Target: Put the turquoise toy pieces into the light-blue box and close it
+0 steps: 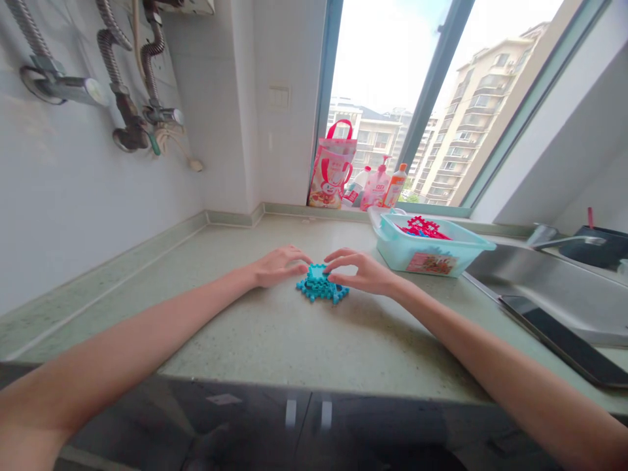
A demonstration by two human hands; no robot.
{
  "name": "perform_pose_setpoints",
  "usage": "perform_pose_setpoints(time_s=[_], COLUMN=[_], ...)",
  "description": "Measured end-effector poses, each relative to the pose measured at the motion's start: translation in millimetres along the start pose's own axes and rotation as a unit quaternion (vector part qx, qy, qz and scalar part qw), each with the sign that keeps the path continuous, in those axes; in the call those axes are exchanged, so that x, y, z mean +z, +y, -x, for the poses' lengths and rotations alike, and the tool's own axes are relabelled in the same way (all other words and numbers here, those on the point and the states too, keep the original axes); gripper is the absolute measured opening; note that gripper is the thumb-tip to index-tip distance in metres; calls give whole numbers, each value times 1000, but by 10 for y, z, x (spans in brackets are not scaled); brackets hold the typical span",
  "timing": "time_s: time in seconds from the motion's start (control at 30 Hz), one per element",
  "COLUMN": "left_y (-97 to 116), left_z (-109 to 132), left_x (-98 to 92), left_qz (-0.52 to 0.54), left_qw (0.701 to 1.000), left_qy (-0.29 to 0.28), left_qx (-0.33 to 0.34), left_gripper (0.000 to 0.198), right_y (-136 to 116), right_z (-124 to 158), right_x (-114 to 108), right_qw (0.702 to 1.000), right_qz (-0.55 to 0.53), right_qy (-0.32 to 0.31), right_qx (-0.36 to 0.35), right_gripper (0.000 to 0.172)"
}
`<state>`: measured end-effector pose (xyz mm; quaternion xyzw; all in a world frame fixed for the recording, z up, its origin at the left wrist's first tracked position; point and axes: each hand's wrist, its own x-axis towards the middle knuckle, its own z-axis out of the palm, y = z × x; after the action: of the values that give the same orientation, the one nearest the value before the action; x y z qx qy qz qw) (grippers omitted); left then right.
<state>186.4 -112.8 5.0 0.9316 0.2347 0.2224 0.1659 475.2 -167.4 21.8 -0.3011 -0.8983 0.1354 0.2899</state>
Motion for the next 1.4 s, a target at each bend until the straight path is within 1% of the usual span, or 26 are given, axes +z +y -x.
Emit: perform_pose_setpoints(time_s=[0.1,0.2,0.27,0.37,0.43,0.5,0.63,0.73,0.83,0.97,1.07,1.17,1.33,1.4], left_y=[86,156,176,181,188,206,255,271,273,305,354,400,445,455], left_z=[-11,-12,-7,-2,-4,-10,-21,-20,-16,-23,-43,-68,-83,-81], left_x=[30,42,36,15,1,-7,3,21,36,60,98,143,172,174], left_qz=[-37,-72,-75,-66,-63,-66,-72,-75,-69,-59,-65,-76,-84,-90], left_qw=[999,997,997,997,996,995,995,996,997,998,998,997,994,992], left_qy=[-14,-11,-1,12,20,22,12,2,-5,1,9,13,32,39], left_qx=[3,14,27,48,59,67,68,50,40,22,-11,-31,-65,-75], left_gripper=[64,56,46,31,28,30,37,48,56,53,57,61,44,43], right_y=[-13,-61,-95,-119,-121,-122,-146,-178,-201,-205,-204,-218,-243,-245], right_z=[15,21,20,15,15,21,37,43,41,38,38,37,30,28], right_x=[-22,0,33,69,64,35,-24,-18,19,55,60,56,55,62], right_qw=[1000,999,998,997,997,997,996,991,988,988,988,987,984,984], right_qz=[8,32,55,72,68,61,60,88,112,118,121,124,135,136], right_qy=[11,2,-8,-15,-20,-30,-56,-73,-74,-70,-71,-72,-80,-81], right_qx=[8,21,28,37,40,38,47,71,78,73,68,68,80,82], right_gripper=[31,47,54,48,43,42,56,66,68,65,65,65,67,67])
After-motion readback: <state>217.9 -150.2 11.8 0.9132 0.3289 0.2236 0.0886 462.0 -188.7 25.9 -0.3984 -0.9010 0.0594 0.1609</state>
